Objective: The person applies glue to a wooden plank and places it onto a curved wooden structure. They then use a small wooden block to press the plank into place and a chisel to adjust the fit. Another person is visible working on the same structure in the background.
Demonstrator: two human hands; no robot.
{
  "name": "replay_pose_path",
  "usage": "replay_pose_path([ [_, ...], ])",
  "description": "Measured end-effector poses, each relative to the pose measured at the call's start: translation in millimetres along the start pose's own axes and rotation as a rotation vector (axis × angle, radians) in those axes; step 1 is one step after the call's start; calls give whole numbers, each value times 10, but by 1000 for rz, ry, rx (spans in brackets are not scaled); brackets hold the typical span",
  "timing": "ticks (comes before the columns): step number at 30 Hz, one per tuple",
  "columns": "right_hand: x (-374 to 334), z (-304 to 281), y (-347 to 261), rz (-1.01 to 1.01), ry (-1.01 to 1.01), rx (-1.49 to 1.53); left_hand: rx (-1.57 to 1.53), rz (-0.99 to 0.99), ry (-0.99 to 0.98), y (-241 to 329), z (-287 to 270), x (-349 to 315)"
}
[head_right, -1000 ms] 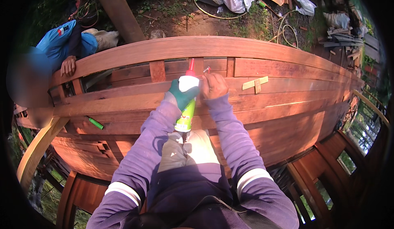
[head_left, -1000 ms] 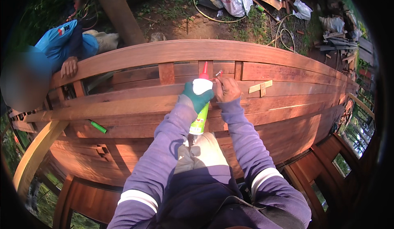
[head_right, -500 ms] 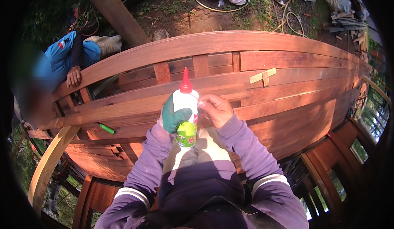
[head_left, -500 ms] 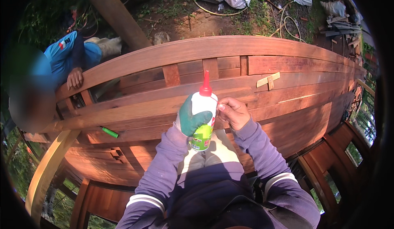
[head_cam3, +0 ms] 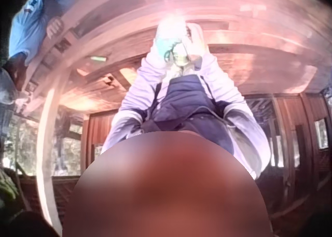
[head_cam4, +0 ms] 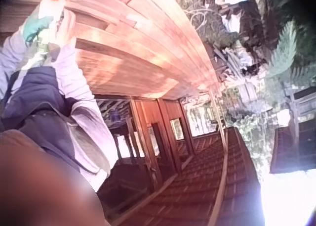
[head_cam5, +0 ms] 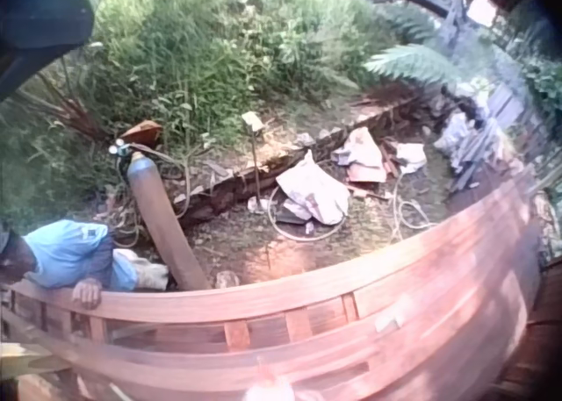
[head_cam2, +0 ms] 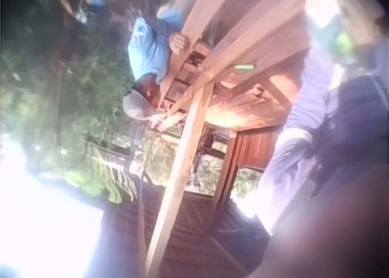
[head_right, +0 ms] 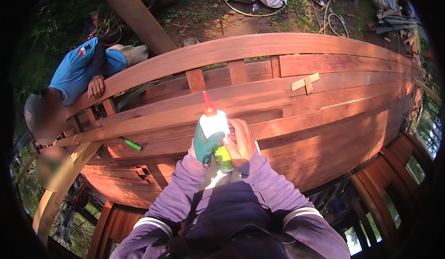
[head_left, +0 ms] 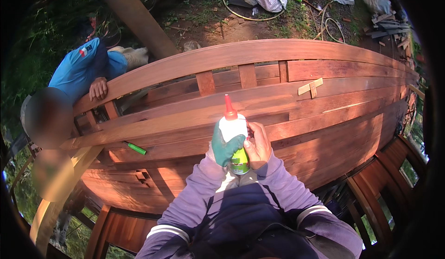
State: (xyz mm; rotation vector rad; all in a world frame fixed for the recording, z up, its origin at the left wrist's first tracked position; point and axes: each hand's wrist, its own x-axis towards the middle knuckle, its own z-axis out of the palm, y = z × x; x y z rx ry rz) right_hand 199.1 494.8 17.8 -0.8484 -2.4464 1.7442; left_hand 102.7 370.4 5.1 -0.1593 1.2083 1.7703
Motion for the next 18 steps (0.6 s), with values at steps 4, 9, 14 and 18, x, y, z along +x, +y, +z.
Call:
replay_pose_path([
  [4, -122, 205, -198, -13, -51, 111, 57, 22, 62, 122, 23, -105],
  [9, -184, 261, -99, 230, -119, 593, 27, 17, -80, 250, 79, -314],
  [14, -245, 158, 43, 581, -59, 991, 191, -94, -104, 59, -179, -412],
  [18, 54, 17, 253, 601, 175, 1072, 175, -385, 164, -149, -465, -381],
])
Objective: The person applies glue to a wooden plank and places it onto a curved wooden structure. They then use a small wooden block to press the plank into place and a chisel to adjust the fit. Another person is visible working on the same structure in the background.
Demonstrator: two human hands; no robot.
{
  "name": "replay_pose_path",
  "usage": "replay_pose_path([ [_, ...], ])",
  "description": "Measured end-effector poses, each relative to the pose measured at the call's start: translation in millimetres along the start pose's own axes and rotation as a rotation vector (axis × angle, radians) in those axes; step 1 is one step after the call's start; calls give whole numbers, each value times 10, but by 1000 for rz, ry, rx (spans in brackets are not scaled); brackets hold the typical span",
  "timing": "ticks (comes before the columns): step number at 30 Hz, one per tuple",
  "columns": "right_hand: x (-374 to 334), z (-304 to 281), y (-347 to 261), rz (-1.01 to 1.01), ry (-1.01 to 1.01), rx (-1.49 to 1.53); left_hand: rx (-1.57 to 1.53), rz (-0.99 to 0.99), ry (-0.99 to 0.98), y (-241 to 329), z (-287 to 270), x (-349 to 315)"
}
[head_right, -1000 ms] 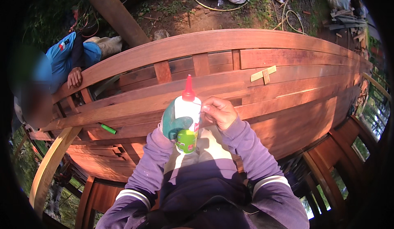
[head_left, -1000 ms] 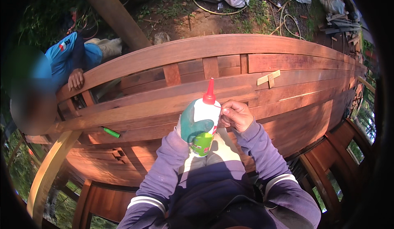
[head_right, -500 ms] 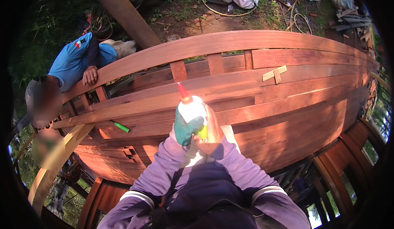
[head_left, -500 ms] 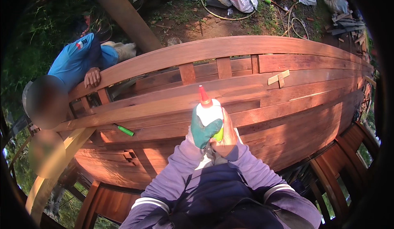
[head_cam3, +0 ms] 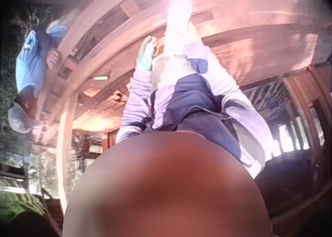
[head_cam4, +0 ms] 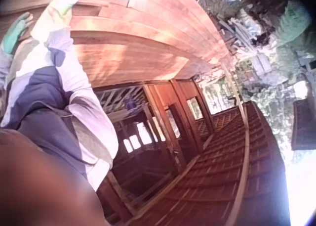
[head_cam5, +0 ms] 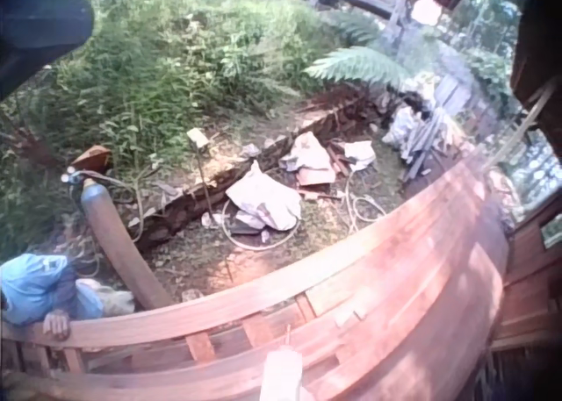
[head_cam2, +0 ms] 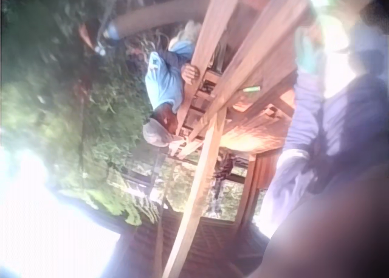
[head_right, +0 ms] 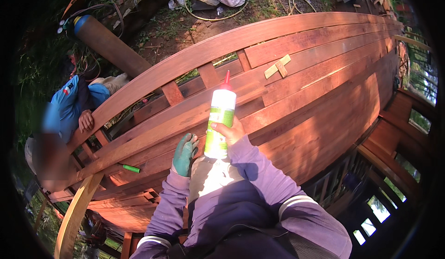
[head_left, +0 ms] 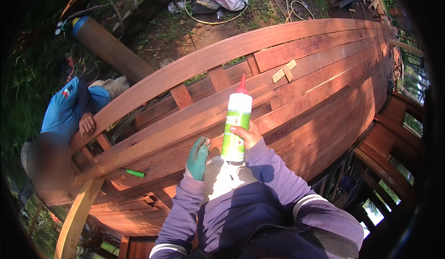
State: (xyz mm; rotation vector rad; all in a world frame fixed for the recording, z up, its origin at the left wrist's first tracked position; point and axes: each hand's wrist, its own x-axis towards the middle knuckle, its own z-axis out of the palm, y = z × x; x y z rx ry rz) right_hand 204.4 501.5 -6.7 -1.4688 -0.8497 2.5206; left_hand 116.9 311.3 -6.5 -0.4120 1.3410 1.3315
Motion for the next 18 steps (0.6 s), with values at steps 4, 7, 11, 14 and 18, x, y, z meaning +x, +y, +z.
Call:
replay_pose_path([
  [4, 387, -171, -91, 81, -15, 234, 38, -67, -41, 94, 220, 203],
  [7, 772, -191, 10, 40, 177, 235, 101, -70, -25, 341, 663, 590],
  [11, 1199, -360, -23, 62, 171, 414, 225, -8, 81, 535, 1132, 1022],
  [14, 1342, -500, -120, 114, 172, 402, 287, 21, 174, 510, 1314, 1143],
  [18, 1389, -601, -273, 108, 181, 364, 290, 85, 285, 420, 1484, 1252],
])
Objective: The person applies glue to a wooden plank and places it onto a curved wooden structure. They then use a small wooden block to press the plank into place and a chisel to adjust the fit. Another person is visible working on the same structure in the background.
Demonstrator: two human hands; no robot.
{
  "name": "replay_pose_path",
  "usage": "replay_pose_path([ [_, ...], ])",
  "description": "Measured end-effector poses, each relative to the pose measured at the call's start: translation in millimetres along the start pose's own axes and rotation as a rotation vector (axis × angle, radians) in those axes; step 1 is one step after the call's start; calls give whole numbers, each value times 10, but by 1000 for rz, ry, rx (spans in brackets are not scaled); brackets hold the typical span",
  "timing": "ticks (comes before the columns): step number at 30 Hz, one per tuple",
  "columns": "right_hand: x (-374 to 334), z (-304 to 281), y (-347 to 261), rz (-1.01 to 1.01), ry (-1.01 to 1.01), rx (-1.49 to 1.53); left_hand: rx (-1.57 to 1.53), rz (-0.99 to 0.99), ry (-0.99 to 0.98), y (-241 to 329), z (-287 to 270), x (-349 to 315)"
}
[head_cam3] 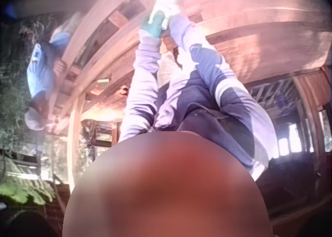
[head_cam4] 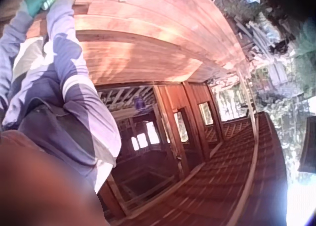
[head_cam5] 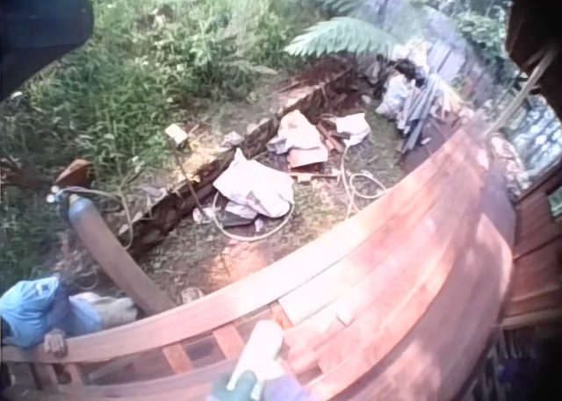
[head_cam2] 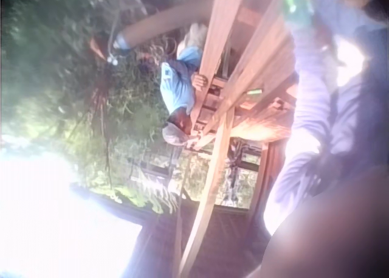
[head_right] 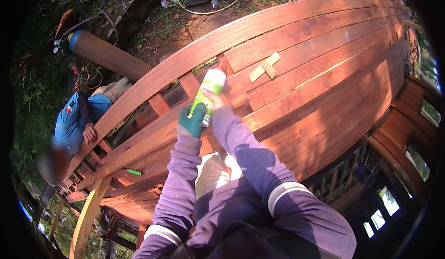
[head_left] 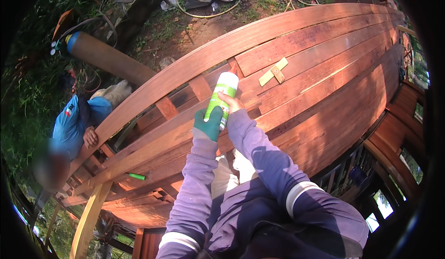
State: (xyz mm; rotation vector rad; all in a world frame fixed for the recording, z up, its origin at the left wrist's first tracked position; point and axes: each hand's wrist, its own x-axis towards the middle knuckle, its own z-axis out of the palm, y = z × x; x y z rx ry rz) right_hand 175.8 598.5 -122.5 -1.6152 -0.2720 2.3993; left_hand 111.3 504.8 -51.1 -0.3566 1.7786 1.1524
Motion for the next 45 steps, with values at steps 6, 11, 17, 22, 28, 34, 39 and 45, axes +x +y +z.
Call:
replay_pose_path([
  [6, 30, -50, -228, 14, -13, -147, -106, -21, 81, -142, 237, 43],
  [11, 60, -60, -281, 23, 10, -148, -119, -12, 82, -200, 295, 59],
  [17, 80, -112, -291, 28, 24, -187, -123, -48, 84, -131, 316, 17],
  [22, 64, -139, -303, 56, 15, -177, -107, -68, 74, -72, 326, -28],
  [28, -25, -180, -292, 59, 19, -172, -78, -91, 64, -75, 299, -83],
  [34, -37, -268, -245, 66, 20, -161, -48, -92, 81, -102, 311, -137],
  [39, -82, -316, -224, 82, 31, -152, -26, -88, 94, -114, 313, -192],
  [45, -192, -306, -238, 105, 45, -123, -32, -109, 70, -136, 288, -242],
])
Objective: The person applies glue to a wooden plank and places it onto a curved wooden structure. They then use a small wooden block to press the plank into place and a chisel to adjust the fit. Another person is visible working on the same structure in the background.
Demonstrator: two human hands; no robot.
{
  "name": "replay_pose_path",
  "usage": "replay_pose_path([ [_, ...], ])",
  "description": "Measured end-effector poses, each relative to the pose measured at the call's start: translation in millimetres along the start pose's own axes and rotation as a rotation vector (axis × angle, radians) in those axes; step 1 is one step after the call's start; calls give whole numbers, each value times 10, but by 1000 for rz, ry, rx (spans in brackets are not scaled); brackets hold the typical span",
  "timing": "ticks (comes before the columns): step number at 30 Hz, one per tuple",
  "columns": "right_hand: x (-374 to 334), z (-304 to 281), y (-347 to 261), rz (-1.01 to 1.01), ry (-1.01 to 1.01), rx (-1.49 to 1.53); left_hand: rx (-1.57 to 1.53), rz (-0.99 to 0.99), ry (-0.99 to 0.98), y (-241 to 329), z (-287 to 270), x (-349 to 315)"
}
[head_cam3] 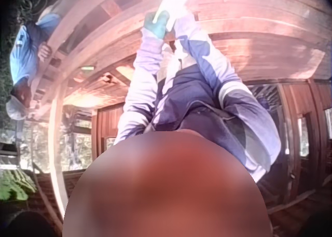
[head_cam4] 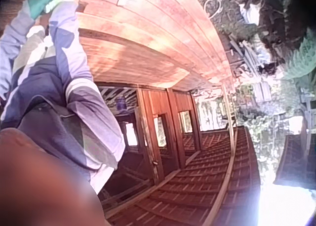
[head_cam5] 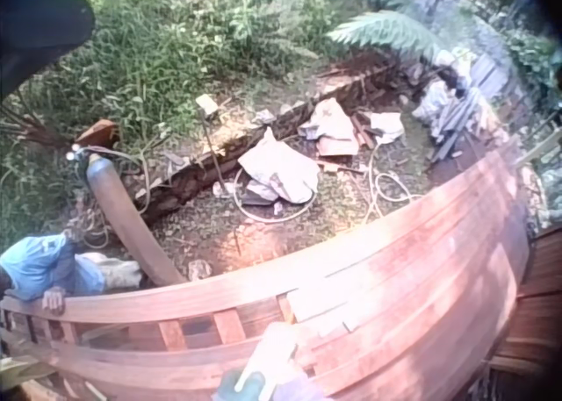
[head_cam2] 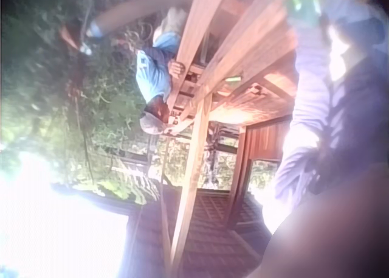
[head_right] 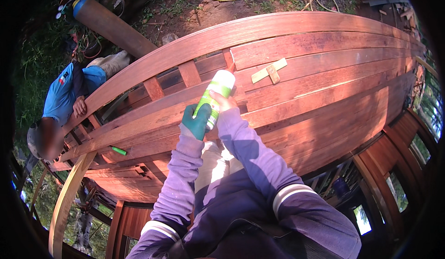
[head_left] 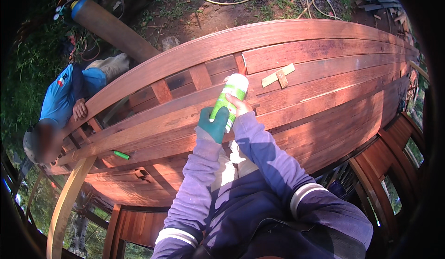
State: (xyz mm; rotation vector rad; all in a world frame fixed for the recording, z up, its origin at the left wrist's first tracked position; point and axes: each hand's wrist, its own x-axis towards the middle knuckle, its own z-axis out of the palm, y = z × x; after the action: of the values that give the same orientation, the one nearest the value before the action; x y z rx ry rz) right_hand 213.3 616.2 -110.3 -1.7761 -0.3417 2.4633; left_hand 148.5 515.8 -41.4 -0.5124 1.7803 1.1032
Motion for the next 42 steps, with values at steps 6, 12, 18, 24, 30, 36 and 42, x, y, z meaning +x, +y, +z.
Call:
replay_pose_path([
  [6, -47, 0, 4, 17, 7, 43, 33, -16, -12, 5, -7, -10],
  [12, -42, -68, 34, 58, 15, 31, 72, -18, -12, 15, -24, -54],
  [18, 58, -168, 88, 98, 14, 22, 138, -57, -8, 30, -27, -44],
  [24, 72, -166, 89, 93, 57, 24, 196, -37, -5, 61, -25, -38],
  [30, 49, -64, 38, 51, 38, -5, 90, -73, -11, 15, -19, 5],
  [36, 102, 40, -41, 43, -6, -62, 60, 39, 13, -31, 3, 90],
  [42, 321, 110, -161, 23, -51, -60, 112, 92, 31, -5, 47, 305],
])
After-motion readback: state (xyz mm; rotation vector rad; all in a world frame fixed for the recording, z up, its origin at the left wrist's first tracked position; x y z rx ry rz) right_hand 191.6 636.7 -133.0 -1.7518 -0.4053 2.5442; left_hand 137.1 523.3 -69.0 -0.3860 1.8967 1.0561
